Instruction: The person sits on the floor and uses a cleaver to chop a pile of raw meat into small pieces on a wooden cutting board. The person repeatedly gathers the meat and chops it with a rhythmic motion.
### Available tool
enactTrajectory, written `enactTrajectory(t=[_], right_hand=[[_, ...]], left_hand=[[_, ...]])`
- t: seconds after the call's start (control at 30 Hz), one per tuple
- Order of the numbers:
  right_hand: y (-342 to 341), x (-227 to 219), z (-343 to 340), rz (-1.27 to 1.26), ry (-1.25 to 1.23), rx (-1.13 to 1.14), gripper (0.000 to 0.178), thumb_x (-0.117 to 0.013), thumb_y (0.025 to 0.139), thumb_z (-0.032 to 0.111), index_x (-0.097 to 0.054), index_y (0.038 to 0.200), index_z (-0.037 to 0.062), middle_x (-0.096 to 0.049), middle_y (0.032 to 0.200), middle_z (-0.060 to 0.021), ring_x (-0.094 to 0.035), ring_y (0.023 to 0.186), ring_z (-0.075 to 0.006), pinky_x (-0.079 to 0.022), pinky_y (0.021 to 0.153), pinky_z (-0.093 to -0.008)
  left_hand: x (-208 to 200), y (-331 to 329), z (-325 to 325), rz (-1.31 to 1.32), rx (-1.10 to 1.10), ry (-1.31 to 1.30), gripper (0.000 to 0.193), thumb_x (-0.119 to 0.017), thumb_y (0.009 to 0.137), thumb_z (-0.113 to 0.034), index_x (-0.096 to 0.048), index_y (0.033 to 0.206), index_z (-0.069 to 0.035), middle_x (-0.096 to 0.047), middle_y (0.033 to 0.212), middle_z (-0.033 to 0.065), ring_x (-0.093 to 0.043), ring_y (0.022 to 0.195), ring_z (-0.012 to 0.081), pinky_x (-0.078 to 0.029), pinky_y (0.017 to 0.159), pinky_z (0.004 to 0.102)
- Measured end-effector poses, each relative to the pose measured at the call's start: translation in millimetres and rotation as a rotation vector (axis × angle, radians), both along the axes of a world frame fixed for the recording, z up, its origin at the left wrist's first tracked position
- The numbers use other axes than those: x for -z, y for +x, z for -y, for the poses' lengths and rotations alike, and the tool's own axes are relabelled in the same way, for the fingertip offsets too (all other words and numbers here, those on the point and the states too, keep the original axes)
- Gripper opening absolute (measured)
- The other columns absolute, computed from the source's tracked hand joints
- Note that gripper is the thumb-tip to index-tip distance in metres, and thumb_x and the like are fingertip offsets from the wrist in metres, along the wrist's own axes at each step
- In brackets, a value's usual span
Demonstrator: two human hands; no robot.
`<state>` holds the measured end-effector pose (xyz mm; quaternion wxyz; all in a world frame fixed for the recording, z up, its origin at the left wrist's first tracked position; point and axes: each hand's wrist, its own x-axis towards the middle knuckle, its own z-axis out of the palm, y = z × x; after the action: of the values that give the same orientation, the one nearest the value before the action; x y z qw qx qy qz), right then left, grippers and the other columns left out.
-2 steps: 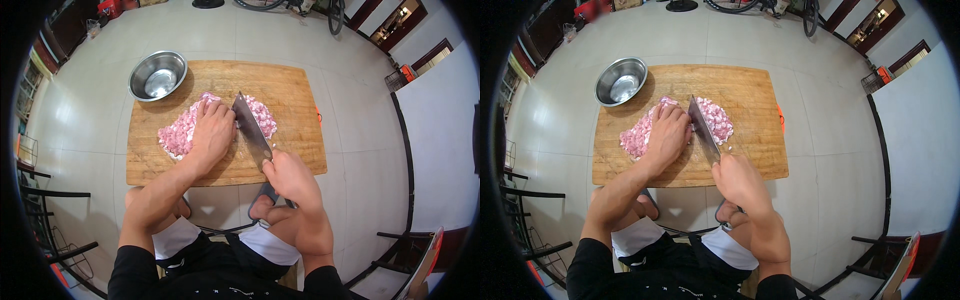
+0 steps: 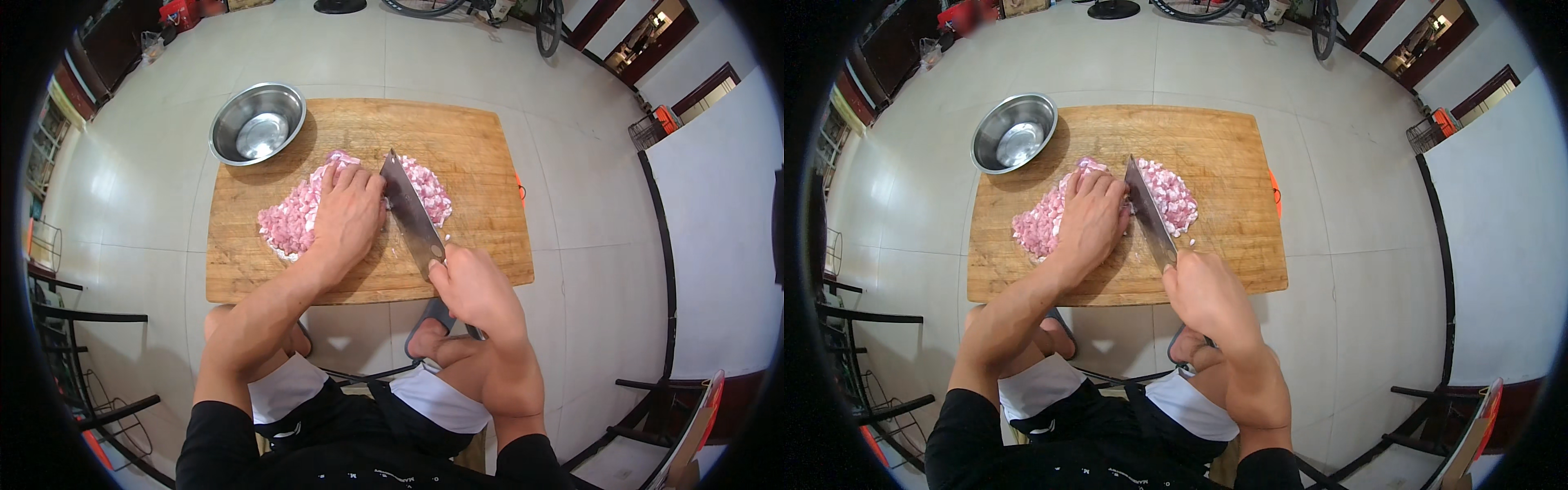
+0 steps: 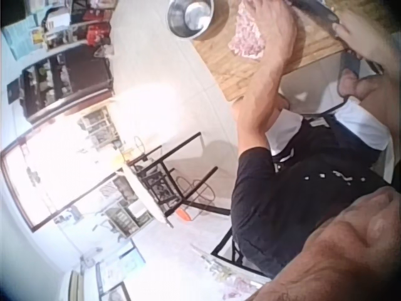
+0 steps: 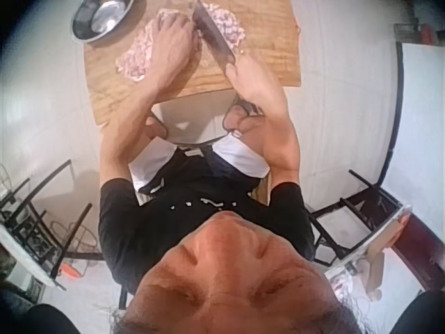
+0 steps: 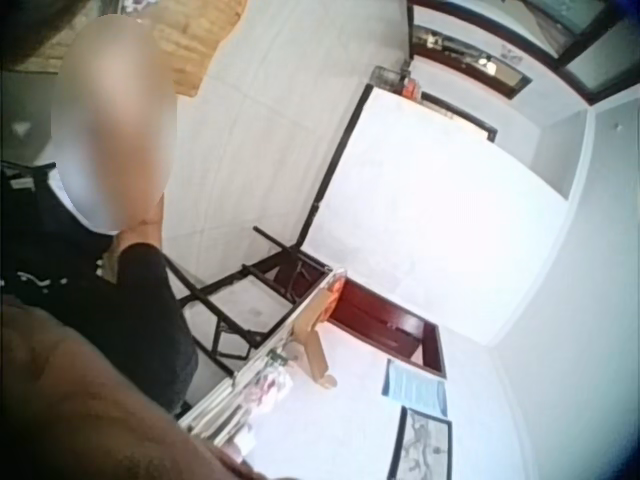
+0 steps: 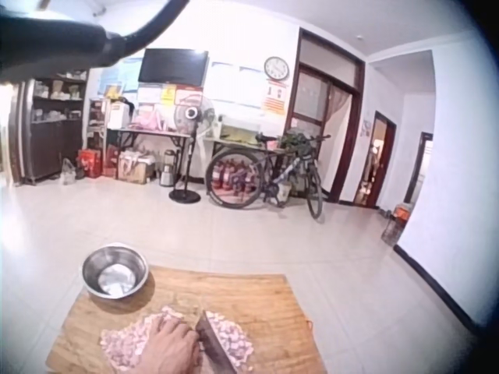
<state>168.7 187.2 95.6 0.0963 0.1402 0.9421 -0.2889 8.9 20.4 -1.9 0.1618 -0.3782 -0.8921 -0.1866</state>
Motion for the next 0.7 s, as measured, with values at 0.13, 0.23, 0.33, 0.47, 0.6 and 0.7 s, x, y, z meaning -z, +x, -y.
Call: enactTrajectory(t=[0.13, 0.23, 0.33, 0.47, 0.6, 0.7], right_hand=[[-4, 7, -2, -0.006, -0.066, 0.037, 0.037, -0.059, 0.108, 0.022, -0.065, 0.090, -0.0097, -0.069, 0.066, -0.0215, -0.073, 0.053, -0.0304, -0.058, 0.056, -0.0454], [-2, 7, -9, -0.014, -0.092, 0.062, 0.036, -0.060, 0.108, 0.022, -0.066, 0.091, -0.0093, -0.070, 0.067, -0.0202, -0.072, 0.053, -0.0283, -0.058, 0.055, -0.0444], [0, -1, -11, -0.015, -0.056, 0.093, 0.037, -0.060, 0.107, 0.023, -0.066, 0.091, -0.0093, -0.070, 0.067, -0.0192, -0.072, 0.052, -0.0272, -0.057, 0.055, -0.0438], [1, -4, -10, -0.035, -0.054, 0.101, 0.037, -0.061, 0.107, 0.023, -0.065, 0.090, -0.0096, -0.070, 0.066, -0.0191, -0.072, 0.052, -0.0270, -0.057, 0.054, -0.0436], [1, -12, -3, 0.007, -0.077, 0.137, 0.038, -0.063, 0.105, 0.027, -0.073, 0.097, -0.0094, -0.072, 0.089, -0.0370, -0.072, 0.089, -0.0575, -0.057, 0.082, -0.0636], [2, -9, 0, -0.034, -0.084, 0.098, 0.038, -0.062, 0.105, 0.026, -0.072, 0.096, -0.0095, -0.072, 0.088, -0.0365, -0.073, 0.088, -0.0569, -0.058, 0.081, -0.0634]], left_hand=[[2, -4, 6, 0.001, -0.027, 0.051, 0.048, -0.080, 0.092, -0.022, -0.065, 0.133, -0.003, -0.070, 0.126, 0.0148, -0.060, 0.133, 0.0344, -0.040, 0.122, 0.0539], [-2, -5, 5, -0.005, -0.039, 0.037, 0.053, -0.081, 0.091, -0.022, -0.063, 0.136, 0.000, -0.069, 0.126, 0.0170, -0.060, 0.131, 0.0364, -0.042, 0.118, 0.0522], [-8, -5, 0, 0.031, -0.051, 0.011, 0.050, -0.081, 0.091, -0.023, -0.066, 0.133, 0.000, -0.068, 0.125, 0.0183, -0.059, 0.128, 0.0368, -0.044, 0.114, 0.0513], [-10, -5, 3, 0.013, -0.027, 0.001, 0.035, -0.081, 0.092, -0.023, -0.074, 0.119, -0.002, -0.070, 0.123, 0.0163, -0.061, 0.123, 0.0350, -0.045, 0.110, 0.0503], [-4, -5, 7, 0.010, 0.024, 0.058, 0.022, -0.080, 0.093, -0.021, -0.079, 0.109, -0.006, -0.074, 0.114, 0.0107, -0.065, 0.122, 0.0324, -0.046, 0.112, 0.0495], [-4, -3, 6, -0.007, 0.052, 0.084, 0.016, -0.080, 0.093, -0.019, -0.080, 0.105, -0.008, -0.077, 0.108, 0.0080, -0.067, 0.122, 0.0310, -0.046, 0.113, 0.0489]])
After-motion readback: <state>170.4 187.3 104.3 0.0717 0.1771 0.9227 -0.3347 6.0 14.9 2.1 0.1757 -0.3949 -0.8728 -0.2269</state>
